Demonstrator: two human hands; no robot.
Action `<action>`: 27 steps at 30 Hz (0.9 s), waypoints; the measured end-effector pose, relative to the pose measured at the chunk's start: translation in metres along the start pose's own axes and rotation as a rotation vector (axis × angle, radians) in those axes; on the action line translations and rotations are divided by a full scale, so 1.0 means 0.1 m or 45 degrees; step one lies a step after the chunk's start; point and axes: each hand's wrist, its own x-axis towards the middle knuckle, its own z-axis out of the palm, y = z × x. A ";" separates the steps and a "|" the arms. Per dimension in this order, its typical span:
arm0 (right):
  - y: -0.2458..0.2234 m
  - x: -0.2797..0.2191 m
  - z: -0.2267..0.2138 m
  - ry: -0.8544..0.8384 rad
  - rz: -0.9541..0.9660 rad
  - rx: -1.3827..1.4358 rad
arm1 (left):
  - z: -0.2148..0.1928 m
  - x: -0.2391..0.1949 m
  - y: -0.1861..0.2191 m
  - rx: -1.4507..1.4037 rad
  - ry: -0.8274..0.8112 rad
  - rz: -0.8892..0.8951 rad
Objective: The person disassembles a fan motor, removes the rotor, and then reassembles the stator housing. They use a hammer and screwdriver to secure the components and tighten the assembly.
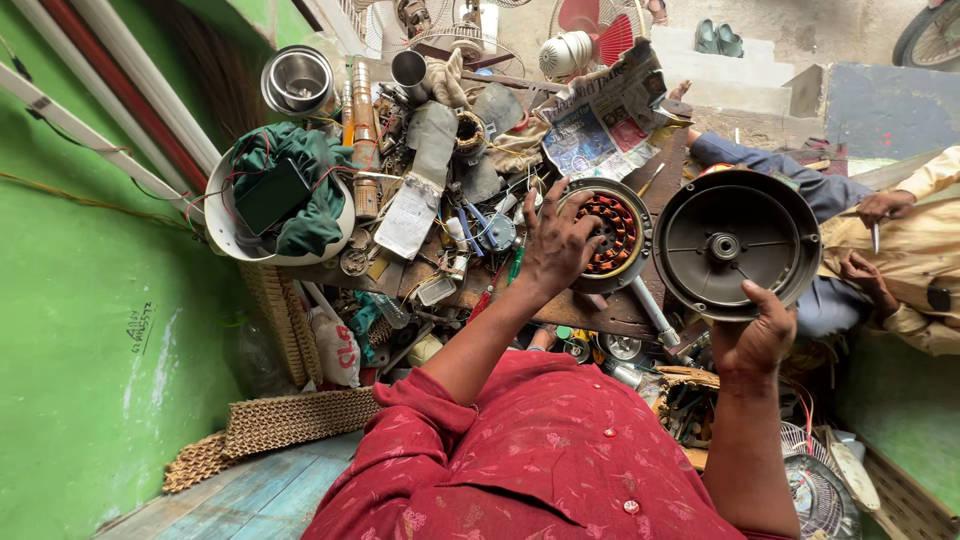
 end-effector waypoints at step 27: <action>0.00 -0.08 -0.10 -0.092 -0.022 -0.110 | -0.04 -0.04 0.12 -0.293 0.046 -0.097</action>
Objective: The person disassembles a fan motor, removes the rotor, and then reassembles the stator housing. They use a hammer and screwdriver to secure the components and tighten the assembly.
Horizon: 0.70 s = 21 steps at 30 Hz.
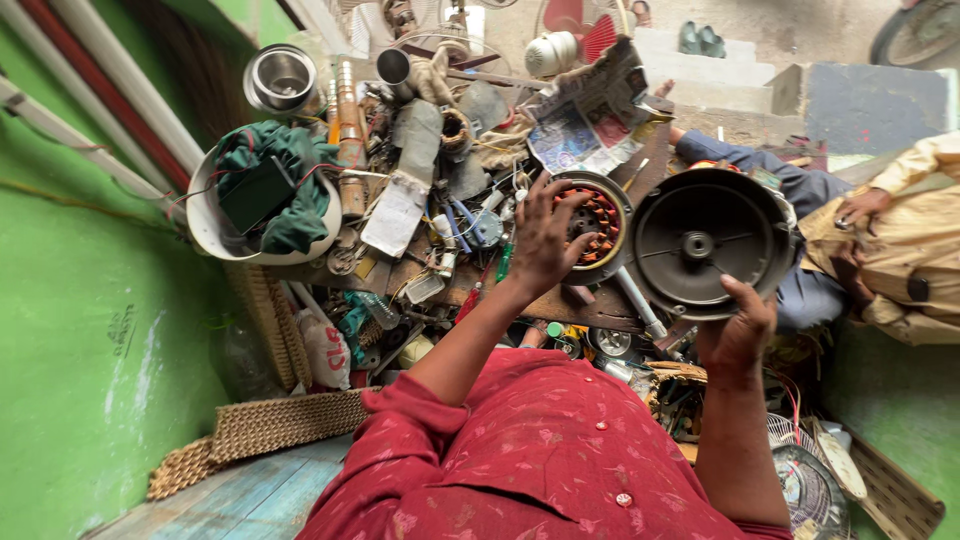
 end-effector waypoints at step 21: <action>0.05 0.02 0.12 -0.802 0.522 -0.229 | -0.66 -0.61 0.05 -0.343 0.306 0.587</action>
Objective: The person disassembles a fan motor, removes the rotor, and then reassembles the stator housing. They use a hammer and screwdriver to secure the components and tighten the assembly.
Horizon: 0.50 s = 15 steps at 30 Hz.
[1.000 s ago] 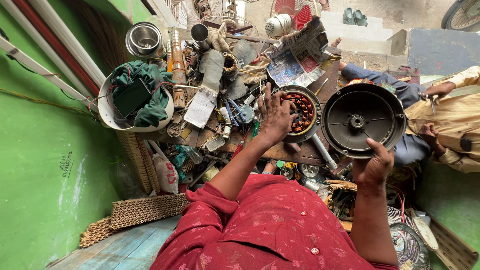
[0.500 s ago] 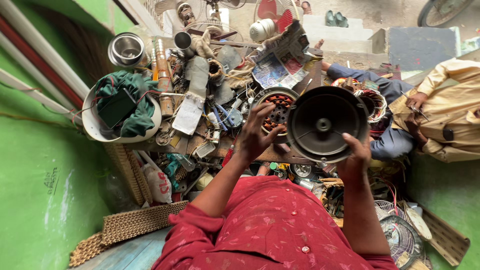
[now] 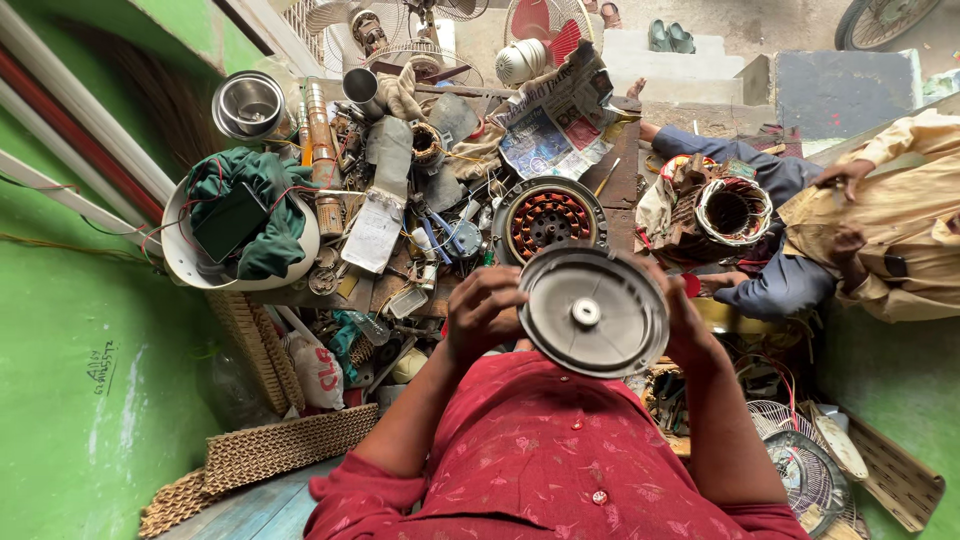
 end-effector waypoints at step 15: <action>0.25 -0.19 -0.30 -0.128 0.388 -0.741 | -0.12 -0.49 0.27 -0.079 0.053 -0.686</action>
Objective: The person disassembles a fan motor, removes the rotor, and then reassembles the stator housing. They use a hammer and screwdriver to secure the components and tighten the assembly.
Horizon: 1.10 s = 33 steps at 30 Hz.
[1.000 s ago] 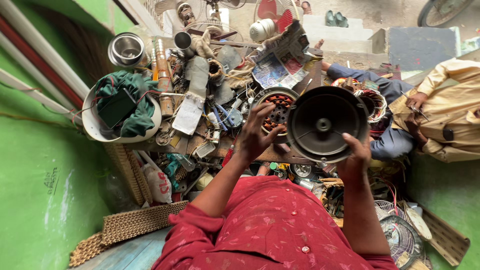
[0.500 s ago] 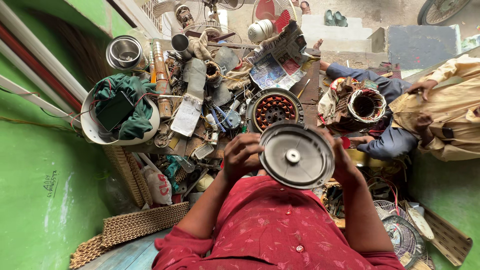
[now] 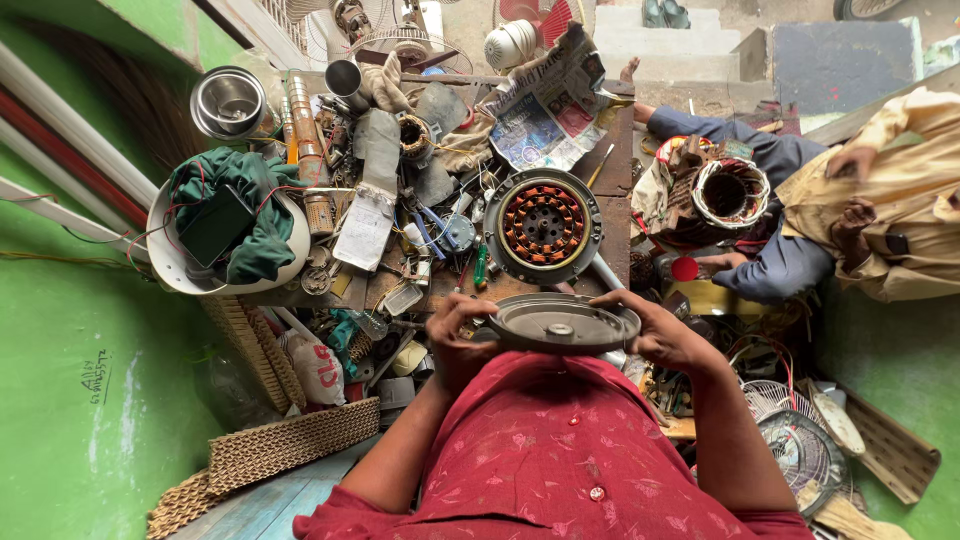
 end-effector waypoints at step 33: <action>1.45 -1.67 0.41 1.484 -0.533 0.593 | 1.61 0.34 0.58 -1.058 -0.619 -0.921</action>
